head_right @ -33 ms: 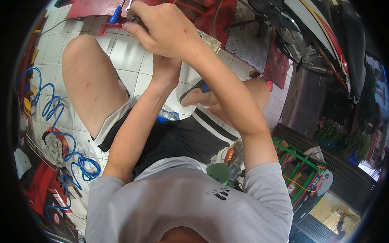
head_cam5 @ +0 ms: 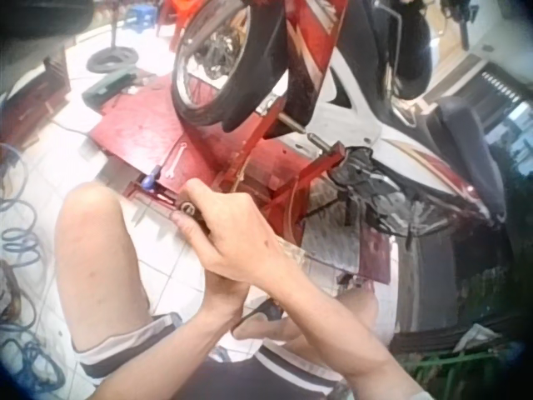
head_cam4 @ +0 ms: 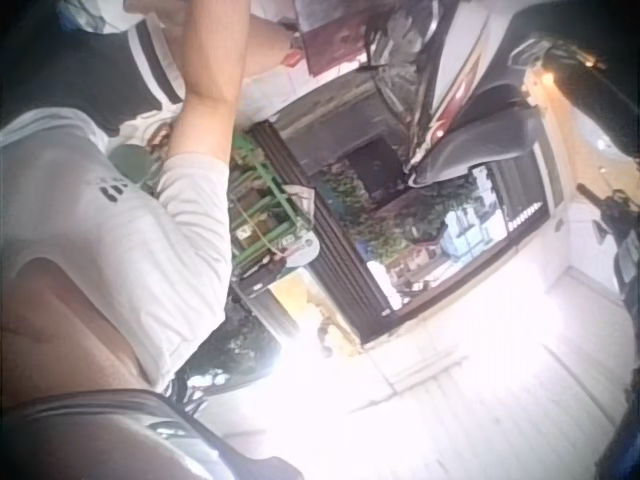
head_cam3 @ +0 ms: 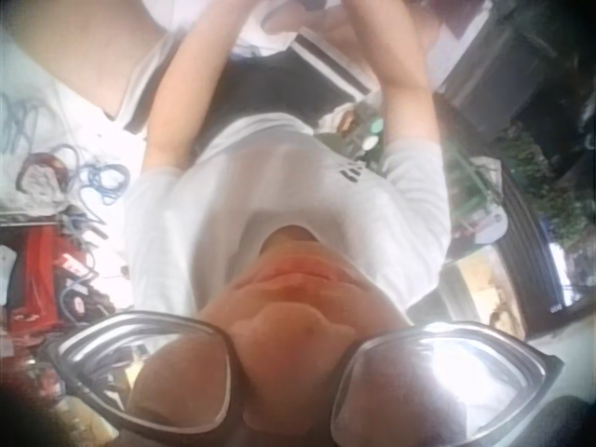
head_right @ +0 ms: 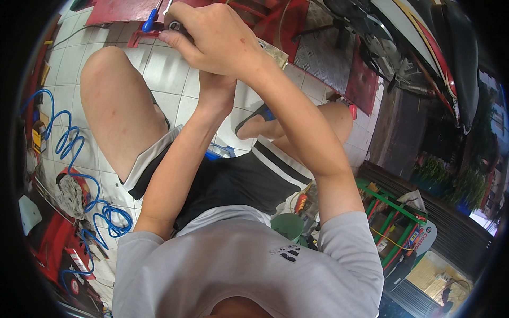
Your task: The person sits on a low stool in a workshop and uses a wrench to tighten a bolt on a motorcycle brake caliper. The person holds the caliper with one hand and turns the wrench with the other, then places the tool on a nearby red workbench.
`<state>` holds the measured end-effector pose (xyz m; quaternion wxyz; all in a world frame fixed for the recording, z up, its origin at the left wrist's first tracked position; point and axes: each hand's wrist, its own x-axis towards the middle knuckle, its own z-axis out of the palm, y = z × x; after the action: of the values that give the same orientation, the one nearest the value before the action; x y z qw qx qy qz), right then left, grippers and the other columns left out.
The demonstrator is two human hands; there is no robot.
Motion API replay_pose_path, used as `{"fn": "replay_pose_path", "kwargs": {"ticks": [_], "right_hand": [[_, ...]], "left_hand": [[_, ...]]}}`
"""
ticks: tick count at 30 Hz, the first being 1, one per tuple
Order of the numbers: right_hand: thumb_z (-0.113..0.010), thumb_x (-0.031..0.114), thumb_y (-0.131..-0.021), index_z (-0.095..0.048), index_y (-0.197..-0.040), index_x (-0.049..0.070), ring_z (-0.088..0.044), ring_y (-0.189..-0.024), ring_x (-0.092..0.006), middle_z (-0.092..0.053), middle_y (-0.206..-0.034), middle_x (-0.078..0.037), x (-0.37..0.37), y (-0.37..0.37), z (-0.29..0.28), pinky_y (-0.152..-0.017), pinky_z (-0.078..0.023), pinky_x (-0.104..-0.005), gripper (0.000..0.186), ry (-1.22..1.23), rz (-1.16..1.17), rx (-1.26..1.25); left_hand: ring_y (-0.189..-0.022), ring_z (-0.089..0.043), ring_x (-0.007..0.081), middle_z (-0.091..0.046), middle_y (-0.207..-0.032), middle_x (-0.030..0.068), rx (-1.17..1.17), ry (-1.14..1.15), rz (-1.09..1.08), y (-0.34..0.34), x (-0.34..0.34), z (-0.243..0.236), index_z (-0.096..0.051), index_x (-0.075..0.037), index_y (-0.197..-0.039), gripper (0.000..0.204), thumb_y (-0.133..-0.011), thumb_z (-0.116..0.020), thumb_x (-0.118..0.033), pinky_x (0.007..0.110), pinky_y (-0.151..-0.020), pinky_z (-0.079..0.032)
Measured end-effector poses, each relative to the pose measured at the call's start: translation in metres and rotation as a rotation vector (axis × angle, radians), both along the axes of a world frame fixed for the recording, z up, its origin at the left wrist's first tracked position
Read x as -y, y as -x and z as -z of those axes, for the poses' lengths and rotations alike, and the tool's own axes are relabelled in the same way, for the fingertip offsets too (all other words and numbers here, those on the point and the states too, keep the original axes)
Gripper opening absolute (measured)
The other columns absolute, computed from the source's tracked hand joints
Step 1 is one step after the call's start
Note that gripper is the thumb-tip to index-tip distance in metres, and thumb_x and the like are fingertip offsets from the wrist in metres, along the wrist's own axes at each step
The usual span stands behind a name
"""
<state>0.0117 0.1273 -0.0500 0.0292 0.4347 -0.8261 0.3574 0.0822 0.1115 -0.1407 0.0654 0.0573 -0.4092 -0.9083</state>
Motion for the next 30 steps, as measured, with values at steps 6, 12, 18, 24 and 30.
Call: {"fn": "replay_pose_path", "kwargs": {"ticks": [6,12,18,24,30], "right_hand": [[-0.062,0.008,-0.083,-0.057,-0.090,-0.002,-0.063,-0.063,-0.0383,-0.058,-0.067,-0.023,-0.002,0.011,-0.005,-0.055,-0.047,-0.0395,0.012,0.044,-0.106,0.103],[-0.060,0.003,-0.088,-0.062,-0.095,-0.004,-0.056,-0.064,-0.0095,-0.063,-0.070,-0.004,-0.003,0.023,-0.001,-0.056,-0.044,-0.0255,0.011,0.364,0.155,0.217],[-0.060,0.015,-0.097,-0.061,-0.097,0.006,-0.044,-0.054,-0.0044,-0.053,-0.068,0.003,-0.039,0.047,0.004,-0.045,-0.033,-0.0183,0.009,0.915,0.398,0.623],[-0.054,0.015,-0.100,-0.058,-0.100,0.006,-0.047,-0.059,-0.0068,-0.056,-0.078,-0.001,-0.100,0.052,0.032,-0.046,-0.038,-0.0198,0.009,1.149,0.545,0.473],[-0.050,0.021,-0.103,-0.056,-0.091,0.007,-0.048,-0.057,-0.0070,-0.057,-0.077,-0.002,-0.096,0.043,0.022,-0.046,-0.037,-0.0201,0.019,1.270,0.568,0.367]], "left_hand": [[-0.108,-0.055,0.0133,-0.055,-0.118,0.0025,-0.025,-0.109,0.016,0.001,-0.002,0.005,-0.048,-0.005,-0.126,0.038,-0.093,-0.064,-0.013,0.032,-0.091,-0.047],[-0.098,-0.060,0.0106,-0.064,-0.107,0.0034,0.095,-0.243,0.036,0.000,-0.002,-0.007,-0.057,-0.003,-0.117,0.031,-0.087,-0.065,0.002,0.027,-0.086,-0.048],[-0.092,-0.060,0.0104,-0.066,-0.103,0.0035,0.132,-0.250,0.010,0.001,-0.005,-0.004,-0.061,-0.003,-0.111,0.025,-0.087,-0.065,0.005,0.027,-0.085,-0.048],[-0.085,-0.060,0.0089,-0.067,-0.096,0.0030,0.134,-0.247,-0.032,0.000,-0.007,-0.008,-0.064,-0.001,-0.103,0.015,-0.088,-0.065,0.003,0.026,-0.079,-0.048],[-0.077,-0.059,0.0065,-0.068,-0.088,0.0012,0.126,-0.108,-0.053,-0.003,-0.007,-0.009,-0.067,-0.001,-0.096,0.008,-0.088,-0.068,-0.002,0.024,-0.071,-0.047]]}}
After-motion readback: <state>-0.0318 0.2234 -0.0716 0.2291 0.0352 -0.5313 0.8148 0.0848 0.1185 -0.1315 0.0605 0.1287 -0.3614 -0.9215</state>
